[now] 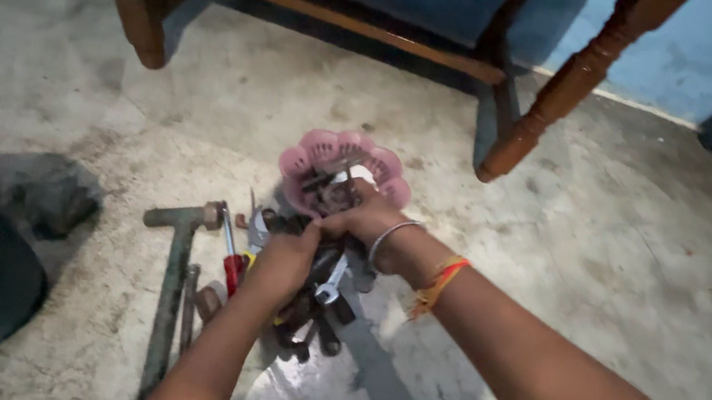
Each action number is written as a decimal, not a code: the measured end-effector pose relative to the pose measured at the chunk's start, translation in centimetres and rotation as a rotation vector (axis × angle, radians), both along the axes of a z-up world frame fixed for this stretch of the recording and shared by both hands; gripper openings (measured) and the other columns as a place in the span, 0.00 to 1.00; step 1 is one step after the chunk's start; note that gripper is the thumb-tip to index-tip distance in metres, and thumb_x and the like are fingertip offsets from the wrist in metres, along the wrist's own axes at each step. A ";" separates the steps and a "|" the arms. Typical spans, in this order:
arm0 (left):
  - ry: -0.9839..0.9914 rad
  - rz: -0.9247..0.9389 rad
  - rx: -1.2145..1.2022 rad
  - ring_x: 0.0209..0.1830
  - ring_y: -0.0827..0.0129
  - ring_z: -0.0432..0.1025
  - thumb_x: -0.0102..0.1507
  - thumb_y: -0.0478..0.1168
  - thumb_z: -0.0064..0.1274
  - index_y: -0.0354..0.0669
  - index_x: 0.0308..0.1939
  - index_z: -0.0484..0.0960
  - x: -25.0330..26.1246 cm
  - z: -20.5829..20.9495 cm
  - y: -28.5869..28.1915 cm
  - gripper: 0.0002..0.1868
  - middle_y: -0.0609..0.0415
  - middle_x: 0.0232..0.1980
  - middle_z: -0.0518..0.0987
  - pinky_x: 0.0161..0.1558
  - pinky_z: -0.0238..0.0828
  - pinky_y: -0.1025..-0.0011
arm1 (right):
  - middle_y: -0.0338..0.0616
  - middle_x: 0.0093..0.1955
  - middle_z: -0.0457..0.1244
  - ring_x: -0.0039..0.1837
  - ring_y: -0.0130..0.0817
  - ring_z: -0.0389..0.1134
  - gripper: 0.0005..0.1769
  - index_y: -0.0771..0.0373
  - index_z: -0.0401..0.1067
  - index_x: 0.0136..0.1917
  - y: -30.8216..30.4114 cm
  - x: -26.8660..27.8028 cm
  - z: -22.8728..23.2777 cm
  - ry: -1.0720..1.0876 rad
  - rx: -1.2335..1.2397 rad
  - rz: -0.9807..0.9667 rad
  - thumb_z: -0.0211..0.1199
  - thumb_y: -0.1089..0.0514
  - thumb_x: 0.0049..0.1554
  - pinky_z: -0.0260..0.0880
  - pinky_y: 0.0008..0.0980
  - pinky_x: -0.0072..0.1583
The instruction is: The person scrubs a long metal bar with a cloth on the floor, then rinses the cloth in a bucket. They place the bar on a table and proceed to clean various tools including a hammer, screwdriver, pliers, and wrenches from a pink basket, wiping them with the cloth.
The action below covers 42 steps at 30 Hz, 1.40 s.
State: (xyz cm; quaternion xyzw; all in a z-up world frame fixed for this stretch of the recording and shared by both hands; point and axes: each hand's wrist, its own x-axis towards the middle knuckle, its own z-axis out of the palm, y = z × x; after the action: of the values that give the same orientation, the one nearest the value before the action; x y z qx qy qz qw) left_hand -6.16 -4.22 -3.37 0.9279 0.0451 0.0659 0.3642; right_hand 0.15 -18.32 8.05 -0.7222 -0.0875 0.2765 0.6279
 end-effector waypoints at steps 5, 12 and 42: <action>0.035 0.078 0.089 0.47 0.36 0.76 0.69 0.55 0.34 0.42 0.53 0.82 -2.3 -0.5 -1.3 0.26 0.35 0.46 0.82 0.50 0.71 0.44 | 0.40 0.56 0.68 0.57 0.31 0.69 0.43 0.59 0.65 0.69 -0.7 -0.4 -3.6 -0.196 -0.295 0.005 0.78 0.63 0.42 0.71 0.30 0.58; 0.323 0.349 -0.065 0.53 0.40 0.75 0.66 0.63 0.42 0.43 0.48 0.85 -5.8 6.9 -1.1 0.30 0.36 0.48 0.82 0.55 0.70 0.47 | 0.46 0.55 0.69 0.57 0.37 0.70 0.46 0.60 0.66 0.68 -0.8 -1.5 -6.2 -0.211 -0.256 0.091 0.74 0.64 0.35 0.72 0.36 0.57; 0.112 0.421 -1.286 0.10 0.75 0.55 0.67 0.55 0.50 0.48 0.27 0.66 -6.5 13.0 5.1 0.21 0.63 0.17 0.63 0.12 0.50 0.73 | 0.57 0.50 0.70 0.54 0.58 0.71 0.34 0.59 0.69 0.59 2.3 -3.7 -11.0 -0.672 -0.654 0.308 0.77 0.56 0.40 0.72 0.46 0.55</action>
State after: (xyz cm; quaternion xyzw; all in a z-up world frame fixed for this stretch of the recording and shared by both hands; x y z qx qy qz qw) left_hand -12.66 0.90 9.67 0.5000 0.2740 0.0474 0.8202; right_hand -3.59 -15.98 -2.90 -0.9093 -0.2996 0.1306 0.2575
